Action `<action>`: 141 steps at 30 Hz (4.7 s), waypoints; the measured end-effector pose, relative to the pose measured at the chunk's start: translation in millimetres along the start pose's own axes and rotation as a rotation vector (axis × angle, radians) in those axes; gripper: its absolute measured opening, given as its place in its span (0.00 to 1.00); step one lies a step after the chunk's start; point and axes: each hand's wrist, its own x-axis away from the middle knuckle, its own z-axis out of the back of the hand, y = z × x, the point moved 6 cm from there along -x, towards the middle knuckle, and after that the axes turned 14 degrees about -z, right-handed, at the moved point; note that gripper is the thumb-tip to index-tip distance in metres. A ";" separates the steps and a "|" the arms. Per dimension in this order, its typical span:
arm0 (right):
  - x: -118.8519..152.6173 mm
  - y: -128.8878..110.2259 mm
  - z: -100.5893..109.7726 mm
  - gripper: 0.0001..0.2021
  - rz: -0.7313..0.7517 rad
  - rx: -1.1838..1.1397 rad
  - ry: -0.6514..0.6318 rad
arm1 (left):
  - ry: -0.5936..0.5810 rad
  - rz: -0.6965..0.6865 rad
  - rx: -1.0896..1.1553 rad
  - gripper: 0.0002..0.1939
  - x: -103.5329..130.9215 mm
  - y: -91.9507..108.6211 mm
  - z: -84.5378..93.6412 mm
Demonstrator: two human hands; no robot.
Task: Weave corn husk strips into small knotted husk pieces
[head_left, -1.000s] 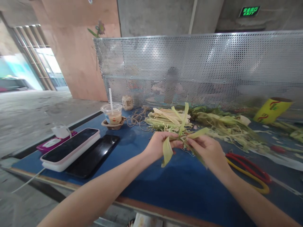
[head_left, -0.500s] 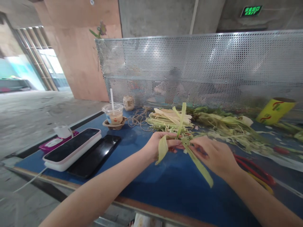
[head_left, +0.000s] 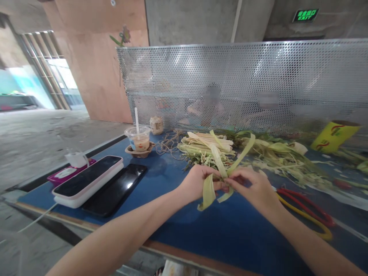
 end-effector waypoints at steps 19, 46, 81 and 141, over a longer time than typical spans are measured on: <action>10.4 -9.7 20.9 0.14 0.261 -0.028 0.173 | 0.046 0.055 0.121 0.18 -2.1 -4.8 -1.4; 6.1 -9.8 6.8 0.08 0.235 -0.097 -0.221 | -0.328 0.185 0.144 0.18 10.7 0.1 -24.1; 25.4 -37.3 25.3 0.20 0.549 -0.025 -0.042 | -0.402 0.213 0.108 0.07 14.1 -3.7 -32.0; 22.2 -22.6 10.8 0.05 0.375 0.248 -0.270 | -0.405 -0.063 -0.630 0.17 7.1 7.5 -11.4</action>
